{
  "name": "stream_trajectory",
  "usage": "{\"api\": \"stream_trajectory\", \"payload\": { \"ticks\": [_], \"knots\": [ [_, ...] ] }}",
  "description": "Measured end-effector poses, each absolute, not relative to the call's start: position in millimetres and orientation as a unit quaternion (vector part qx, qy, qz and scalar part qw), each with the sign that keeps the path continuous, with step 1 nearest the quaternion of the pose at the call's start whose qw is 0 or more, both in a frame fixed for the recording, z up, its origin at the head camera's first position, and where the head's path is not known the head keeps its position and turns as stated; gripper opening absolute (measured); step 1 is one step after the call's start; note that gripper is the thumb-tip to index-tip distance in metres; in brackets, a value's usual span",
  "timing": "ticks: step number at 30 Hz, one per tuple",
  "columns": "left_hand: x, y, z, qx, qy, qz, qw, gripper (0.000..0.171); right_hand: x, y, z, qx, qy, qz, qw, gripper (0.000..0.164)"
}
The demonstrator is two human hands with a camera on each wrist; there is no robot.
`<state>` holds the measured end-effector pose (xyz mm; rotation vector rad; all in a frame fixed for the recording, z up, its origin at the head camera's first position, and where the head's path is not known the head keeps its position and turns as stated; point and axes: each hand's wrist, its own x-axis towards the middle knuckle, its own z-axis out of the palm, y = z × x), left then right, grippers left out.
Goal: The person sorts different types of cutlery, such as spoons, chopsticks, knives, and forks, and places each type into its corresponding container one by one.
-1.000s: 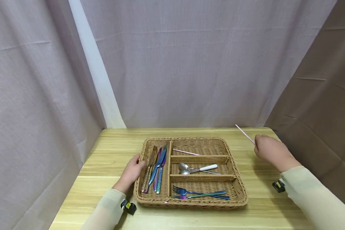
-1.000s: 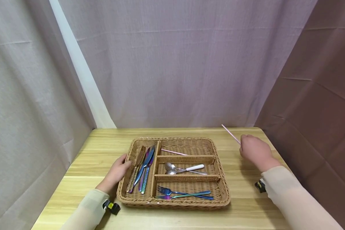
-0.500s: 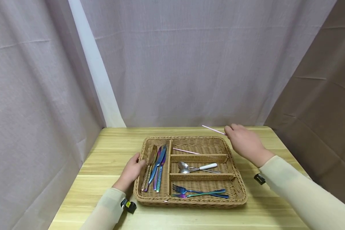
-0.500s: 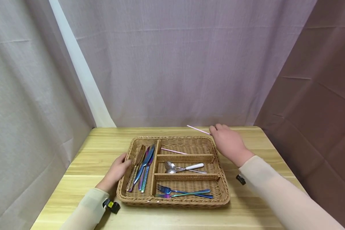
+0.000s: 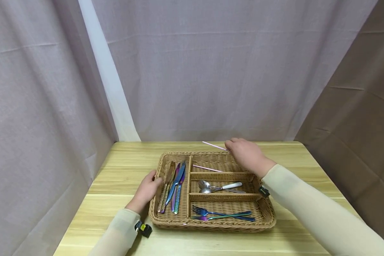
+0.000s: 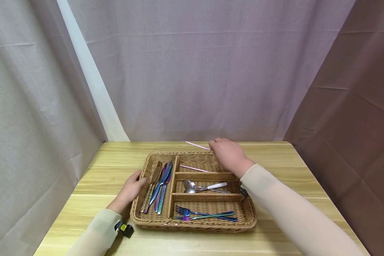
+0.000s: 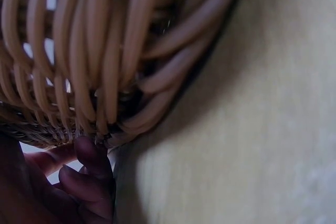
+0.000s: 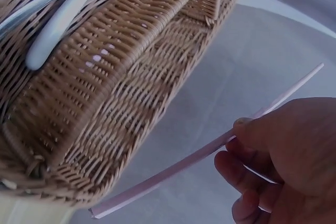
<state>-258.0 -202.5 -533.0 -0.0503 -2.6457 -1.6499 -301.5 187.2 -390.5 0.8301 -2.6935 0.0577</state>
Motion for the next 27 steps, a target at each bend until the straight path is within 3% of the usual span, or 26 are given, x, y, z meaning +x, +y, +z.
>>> {"api": "stream_trajectory", "payload": {
  "ticks": [10,14,24,27],
  "knots": [
    [-257,-199,-535,-0.028,-0.85,-0.526,0.012,0.044,-313,172,-414,0.3,-0.949,-0.031,0.093,0.01],
    [-256,-198,-535,-0.026,-0.851,-0.525,0.01,0.044,-315,167,-420,0.305,-0.949,-0.046,0.066,0.021],
    [-257,-198,-536,-0.026,-0.85,-0.525,0.01,0.045,-314,153,-427,0.309,-0.943,-0.127,0.013,0.027],
    [-257,-199,-537,-0.026,-0.853,-0.522,0.011,0.044,-314,150,-432,0.3,-0.944,-0.14,-0.008,0.022]
  ]
}}
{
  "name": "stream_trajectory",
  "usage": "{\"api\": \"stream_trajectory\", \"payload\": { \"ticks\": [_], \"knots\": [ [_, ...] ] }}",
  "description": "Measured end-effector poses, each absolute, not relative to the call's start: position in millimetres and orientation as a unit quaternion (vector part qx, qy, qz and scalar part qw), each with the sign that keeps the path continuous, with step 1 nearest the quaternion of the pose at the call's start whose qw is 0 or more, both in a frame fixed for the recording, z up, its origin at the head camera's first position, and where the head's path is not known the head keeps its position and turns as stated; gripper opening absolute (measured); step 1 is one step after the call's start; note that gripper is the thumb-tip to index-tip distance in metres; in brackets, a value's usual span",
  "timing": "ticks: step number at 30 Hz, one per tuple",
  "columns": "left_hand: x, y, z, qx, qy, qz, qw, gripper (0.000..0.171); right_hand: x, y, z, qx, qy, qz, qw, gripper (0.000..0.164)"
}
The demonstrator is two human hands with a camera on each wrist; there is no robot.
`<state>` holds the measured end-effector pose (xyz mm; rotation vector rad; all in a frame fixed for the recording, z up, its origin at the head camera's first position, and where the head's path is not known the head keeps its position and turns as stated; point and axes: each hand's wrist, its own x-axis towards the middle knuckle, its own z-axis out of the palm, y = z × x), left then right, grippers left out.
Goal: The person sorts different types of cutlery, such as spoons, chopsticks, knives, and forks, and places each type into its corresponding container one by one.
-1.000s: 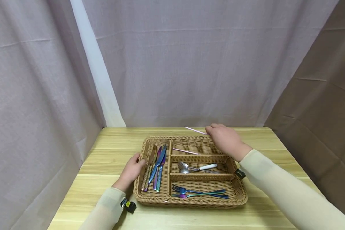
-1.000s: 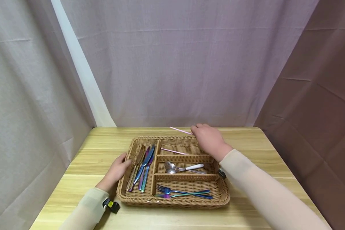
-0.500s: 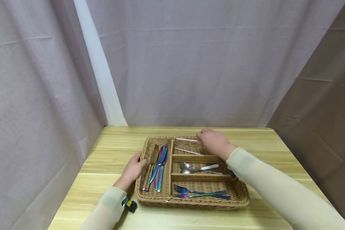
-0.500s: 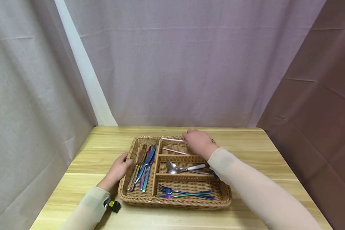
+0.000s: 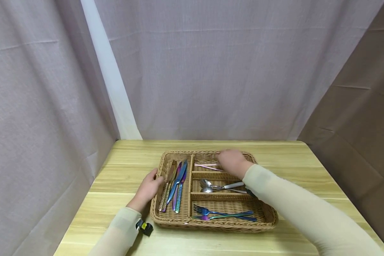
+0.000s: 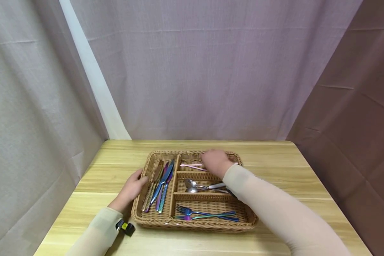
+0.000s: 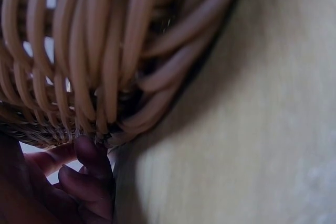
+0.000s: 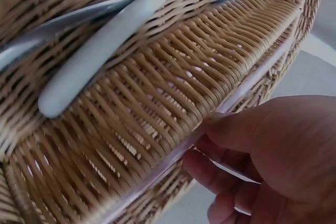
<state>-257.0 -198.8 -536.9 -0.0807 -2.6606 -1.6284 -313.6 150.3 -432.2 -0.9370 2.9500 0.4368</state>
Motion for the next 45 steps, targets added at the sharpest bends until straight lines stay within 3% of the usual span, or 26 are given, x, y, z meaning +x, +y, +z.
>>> {"api": "stream_trajectory", "payload": {
  "ticks": [6,20,27,31,38,45],
  "knots": [
    [-255,-201,-537,-0.024,-0.85,-0.526,0.008,0.043,-314,146,-441,-0.281,0.951,0.123,0.037,0.014],
    [-255,-201,-536,-0.022,-0.854,-0.52,0.01,0.041,-318,145,-444,-0.262,0.959,0.096,0.054,0.017],
    [-255,-203,-538,-0.019,-0.848,-0.529,0.007,0.038,-310,158,-439,-0.268,0.963,0.023,0.023,0.032],
    [-256,-204,-539,-0.02,-0.846,-0.534,0.006,0.038,-305,176,-431,-0.248,0.969,-0.01,-0.004,0.033],
    [-255,-204,-539,-0.021,-0.85,-0.525,0.011,0.04,-289,235,-416,-0.188,0.98,-0.065,-0.011,0.011],
    [-255,-204,-539,-0.025,-0.851,-0.525,0.007,0.041,-248,300,-438,-0.157,0.982,-0.108,0.002,0.023]
  ]
}}
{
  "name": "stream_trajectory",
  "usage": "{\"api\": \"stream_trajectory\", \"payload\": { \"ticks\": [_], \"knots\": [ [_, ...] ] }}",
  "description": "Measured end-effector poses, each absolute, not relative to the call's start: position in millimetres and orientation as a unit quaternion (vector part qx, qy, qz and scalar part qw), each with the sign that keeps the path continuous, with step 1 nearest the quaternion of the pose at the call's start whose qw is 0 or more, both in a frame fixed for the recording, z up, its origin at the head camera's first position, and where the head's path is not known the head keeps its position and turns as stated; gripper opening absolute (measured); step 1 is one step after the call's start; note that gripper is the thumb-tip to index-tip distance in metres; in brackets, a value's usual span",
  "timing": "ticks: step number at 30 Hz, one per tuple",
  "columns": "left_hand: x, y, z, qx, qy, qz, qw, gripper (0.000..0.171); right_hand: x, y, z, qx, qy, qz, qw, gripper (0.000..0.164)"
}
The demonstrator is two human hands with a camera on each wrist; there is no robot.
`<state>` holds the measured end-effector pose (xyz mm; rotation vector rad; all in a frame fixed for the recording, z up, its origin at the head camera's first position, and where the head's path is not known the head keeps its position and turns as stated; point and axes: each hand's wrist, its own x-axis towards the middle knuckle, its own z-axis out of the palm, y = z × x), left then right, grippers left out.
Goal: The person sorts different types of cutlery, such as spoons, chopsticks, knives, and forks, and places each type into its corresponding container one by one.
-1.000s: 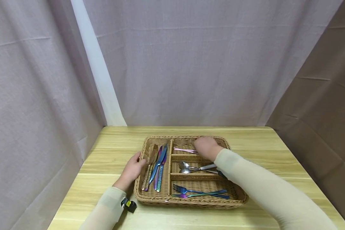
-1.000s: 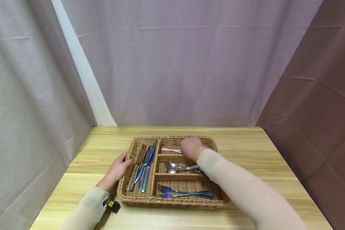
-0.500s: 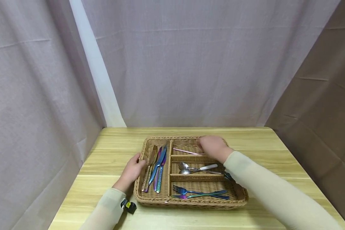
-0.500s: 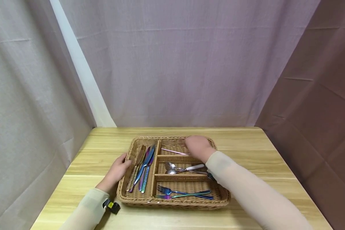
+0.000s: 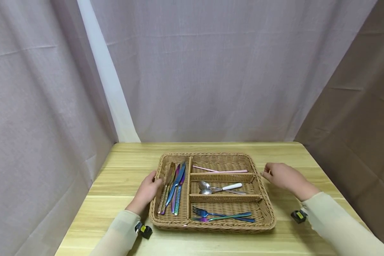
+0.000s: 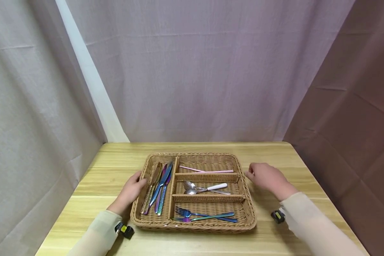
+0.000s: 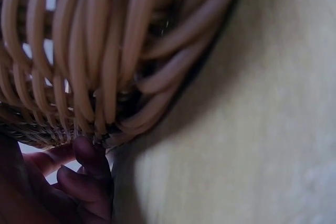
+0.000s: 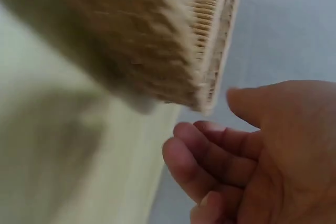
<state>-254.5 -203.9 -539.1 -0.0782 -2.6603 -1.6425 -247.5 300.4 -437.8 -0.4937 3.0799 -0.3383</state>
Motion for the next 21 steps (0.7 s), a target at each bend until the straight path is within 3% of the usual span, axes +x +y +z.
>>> {"api": "stream_trajectory", "payload": {
  "ticks": [7,14,21],
  "knots": [
    [-255,-207,-539,-0.015,-0.85,-0.526,0.014,0.04,-210,307,-478,-0.166,0.97,-0.175,0.018,0.03],
    [-260,-202,-540,-0.018,-0.826,-0.564,0.019,0.039,-204,299,-488,-0.161,0.966,-0.199,-0.017,0.029],
    [-255,-200,-540,-0.015,-0.832,-0.554,0.028,0.039,-200,296,-495,-0.146,0.963,-0.226,-0.009,0.031]
  ]
}}
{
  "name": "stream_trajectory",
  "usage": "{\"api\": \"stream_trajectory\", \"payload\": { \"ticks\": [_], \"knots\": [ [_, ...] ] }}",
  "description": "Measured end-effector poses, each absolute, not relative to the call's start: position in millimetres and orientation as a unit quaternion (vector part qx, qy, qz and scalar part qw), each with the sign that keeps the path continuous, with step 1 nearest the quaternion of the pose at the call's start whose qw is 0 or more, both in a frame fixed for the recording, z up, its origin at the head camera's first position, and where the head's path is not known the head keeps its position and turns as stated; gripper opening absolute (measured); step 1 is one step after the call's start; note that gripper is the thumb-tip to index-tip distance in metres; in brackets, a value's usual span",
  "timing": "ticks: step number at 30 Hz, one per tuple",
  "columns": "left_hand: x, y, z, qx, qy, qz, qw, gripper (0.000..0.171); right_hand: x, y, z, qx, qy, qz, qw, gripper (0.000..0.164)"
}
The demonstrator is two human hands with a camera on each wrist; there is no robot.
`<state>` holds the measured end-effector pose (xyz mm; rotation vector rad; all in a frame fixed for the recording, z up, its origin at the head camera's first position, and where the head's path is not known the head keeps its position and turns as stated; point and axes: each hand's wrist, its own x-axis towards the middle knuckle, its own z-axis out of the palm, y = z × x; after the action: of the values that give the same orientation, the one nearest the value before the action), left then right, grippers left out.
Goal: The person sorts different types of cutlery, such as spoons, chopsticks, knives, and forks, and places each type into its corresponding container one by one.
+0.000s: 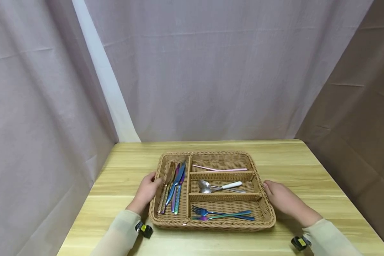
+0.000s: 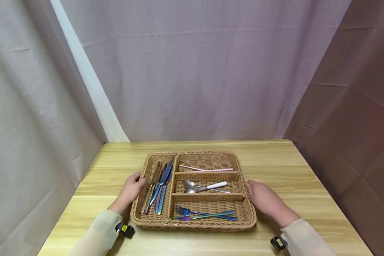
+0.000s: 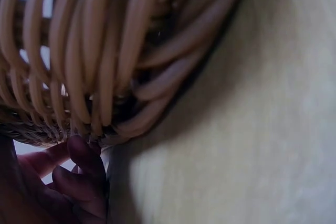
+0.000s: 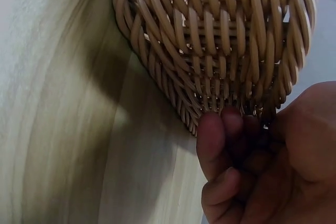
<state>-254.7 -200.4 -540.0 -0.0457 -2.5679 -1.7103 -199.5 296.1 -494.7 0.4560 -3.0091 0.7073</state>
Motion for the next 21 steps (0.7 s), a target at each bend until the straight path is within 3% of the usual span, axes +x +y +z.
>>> {"api": "stream_trajectory", "payload": {
  "ticks": [16,21],
  "knots": [
    [-238,-206,-528,-0.009,-0.893,-0.449,0.031,0.04,-204,297,-483,0.167,-0.967,0.19,-0.011,0.03],
    [-243,-205,-516,-0.04,-0.919,-0.392,0.016,0.051,-210,297,-467,0.155,-0.978,0.141,0.01,0.028]
  ]
}}
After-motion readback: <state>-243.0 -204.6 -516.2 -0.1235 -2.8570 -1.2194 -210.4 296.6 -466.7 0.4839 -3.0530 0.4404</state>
